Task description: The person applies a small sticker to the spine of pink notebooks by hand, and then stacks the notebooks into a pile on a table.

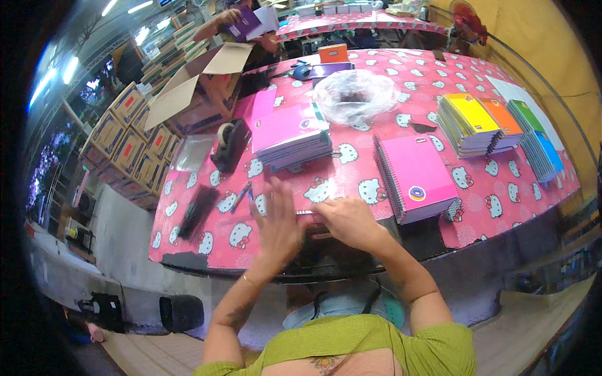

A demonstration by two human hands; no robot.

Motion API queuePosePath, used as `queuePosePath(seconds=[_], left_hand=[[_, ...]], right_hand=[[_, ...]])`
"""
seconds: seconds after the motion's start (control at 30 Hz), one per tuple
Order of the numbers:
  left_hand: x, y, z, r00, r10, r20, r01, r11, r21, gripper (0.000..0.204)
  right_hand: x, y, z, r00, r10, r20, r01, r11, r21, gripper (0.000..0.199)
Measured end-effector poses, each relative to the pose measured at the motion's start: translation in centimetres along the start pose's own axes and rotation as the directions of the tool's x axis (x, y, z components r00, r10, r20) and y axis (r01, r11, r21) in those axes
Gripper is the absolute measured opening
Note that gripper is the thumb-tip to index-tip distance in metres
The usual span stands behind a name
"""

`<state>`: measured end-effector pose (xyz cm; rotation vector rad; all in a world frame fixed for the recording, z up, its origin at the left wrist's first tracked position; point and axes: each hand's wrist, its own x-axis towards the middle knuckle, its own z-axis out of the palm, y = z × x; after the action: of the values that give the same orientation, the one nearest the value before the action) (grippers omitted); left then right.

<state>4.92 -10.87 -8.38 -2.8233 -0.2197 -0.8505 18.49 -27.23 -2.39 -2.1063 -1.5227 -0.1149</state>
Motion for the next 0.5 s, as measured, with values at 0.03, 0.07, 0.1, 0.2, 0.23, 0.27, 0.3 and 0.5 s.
queuePosePath(seconds=[0.03, 0.07, 0.1, 0.2, 0.23, 0.27, 0.3, 0.5], left_hand=[[-1.5, 0.7, 0.6, 0.998, 0.055, 0.002, -0.055, 0.998, -0.026, 0.089], [-2.9, 1.4, 1.0, 0.993, 0.120, 0.004, -0.120, 0.991, -0.054, 0.088], [-4.7, 2.6, 0.6, 0.985, 0.124, 0.119, -0.107, 0.985, -0.135, 0.088], [2.5, 1.0, -1.4, 0.975, -0.165, 0.149, 0.179, 0.980, -0.087, 0.093], [1.6, 1.3, -1.1, 0.985, -0.095, 0.143, 0.109, 0.989, -0.097, 0.091], [-0.3, 1.7, -0.3, 0.990, -0.024, 0.136, 0.039, 0.994, -0.106, 0.090], [-2.0, 2.0, 0.5, 0.993, 0.035, 0.108, -0.023, 0.994, -0.111, 0.088], [2.7, 2.5, -2.0, 0.989, -0.019, 0.149, 0.027, 0.998, -0.058, 0.092]], right_hand=[[-0.2, -0.2, -0.3, 1.000, 0.022, -0.011, -0.021, 1.000, 0.013, 0.028], [-0.3, -0.2, -0.5, 0.998, 0.052, -0.028, -0.052, 0.998, 0.028, 0.030], [0.1, -0.3, -0.6, 0.998, 0.051, -0.025, -0.051, 0.999, 0.012, 0.032], [-0.3, -0.3, -0.5, 0.998, 0.048, -0.030, -0.048, 0.999, -0.010, 0.037], [-0.5, -0.5, -0.6, 0.996, 0.024, -0.081, -0.024, 1.000, 0.002, 0.039], [-0.9, -0.7, -0.8, 0.991, 0.001, -0.132, 0.000, 1.000, 0.012, 0.041], [-1.8, -0.6, -1.6, 0.981, -0.041, -0.192, 0.040, 0.999, -0.006, 0.044], [-4.9, 4.8, 0.5, 0.955, 0.295, -0.011, -0.141, 0.490, 0.860, 0.031]])
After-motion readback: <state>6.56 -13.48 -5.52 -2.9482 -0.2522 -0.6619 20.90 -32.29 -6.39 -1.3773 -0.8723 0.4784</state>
